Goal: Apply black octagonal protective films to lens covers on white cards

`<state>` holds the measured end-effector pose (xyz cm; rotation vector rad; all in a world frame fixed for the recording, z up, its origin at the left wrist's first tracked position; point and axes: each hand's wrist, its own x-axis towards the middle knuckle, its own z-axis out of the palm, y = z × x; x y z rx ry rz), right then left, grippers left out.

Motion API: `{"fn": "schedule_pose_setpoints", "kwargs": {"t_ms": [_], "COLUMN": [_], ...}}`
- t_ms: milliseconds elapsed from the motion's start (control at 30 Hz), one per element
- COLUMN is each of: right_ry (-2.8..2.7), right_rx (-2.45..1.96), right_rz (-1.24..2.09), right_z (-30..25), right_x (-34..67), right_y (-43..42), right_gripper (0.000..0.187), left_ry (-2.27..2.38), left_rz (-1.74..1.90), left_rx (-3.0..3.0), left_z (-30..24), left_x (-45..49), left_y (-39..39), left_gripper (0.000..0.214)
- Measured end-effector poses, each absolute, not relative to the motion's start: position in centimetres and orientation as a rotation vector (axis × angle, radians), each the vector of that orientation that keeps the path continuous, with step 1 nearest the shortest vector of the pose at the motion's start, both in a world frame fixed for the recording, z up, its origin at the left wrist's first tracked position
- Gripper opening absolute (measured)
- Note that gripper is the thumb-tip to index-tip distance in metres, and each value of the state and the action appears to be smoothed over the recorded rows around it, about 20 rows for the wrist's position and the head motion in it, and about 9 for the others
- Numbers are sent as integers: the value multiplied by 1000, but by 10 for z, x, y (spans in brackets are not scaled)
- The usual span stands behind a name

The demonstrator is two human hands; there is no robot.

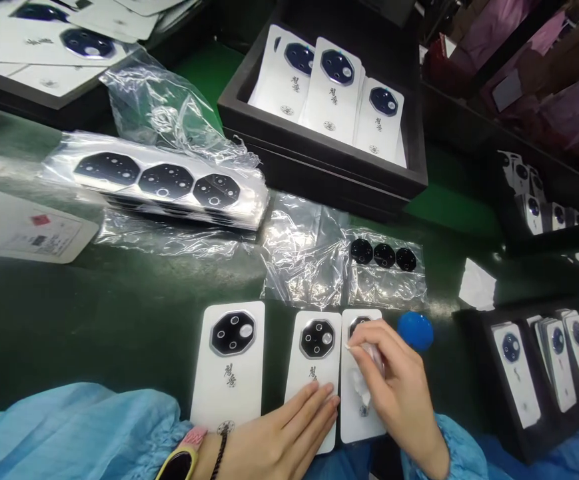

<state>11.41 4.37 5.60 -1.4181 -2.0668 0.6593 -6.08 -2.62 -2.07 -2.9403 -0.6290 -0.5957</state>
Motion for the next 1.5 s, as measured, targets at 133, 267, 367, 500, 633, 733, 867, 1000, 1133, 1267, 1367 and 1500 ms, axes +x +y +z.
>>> {"fn": "schedule_pose_setpoints", "kwargs": {"t_ms": [133,267,367,500,633,733,867,1000,1133,1267,1367,1500], "right_ry": [-1804,-1620,-1600,-1617,-1683,-1814,-2001,-2130,-2243,-2364,-2447,-2553], "right_rx": [-1572,-1633,-1639,-1599,-1518,-1407,-1235,-1169,-1140,-1121,-1076,-1045], "right_rz": [922,1167,1174,1093,1086,1084,1041,984,736,451,290,181], "right_z": [61,56,54,54,53,52,50,43,30,18,13,9], "right_x": [128,138,139,132,119,105,76,45,24,11,7,10], "right_y": [38,32,31,35,38,37,35,31,26,25,26,24], "right_gripper": [31,34,32,31,23,13,11,13,15,19,22,25], "left_ry": [-635,-674,-662,-695,-741,-698,-657,-592,-601,-735,-894,-953], "left_rz": [-597,-639,-635,-658,-719,-828,-919,-994,-1074,-1082,-1051,-1018], "left_rx": [-2941,-2926,-2926,-2922,-2949,-2936,-2980,-3091,-3094,-3099,-3039,-3006], "left_z": [-29,-36,-36,-36,-35,-29,-19,-16,-21,-28,-32,-33], "left_x": [-58,-54,-52,-51,-49,-51,-64,-87,-107,-114,-114,-113], "left_y": [-29,-31,-30,-30,-30,-27,-21,-19,-21,-25,-28,-30], "left_gripper": [40,37,35,34,34,31,24,20,20,27,36,38]}}
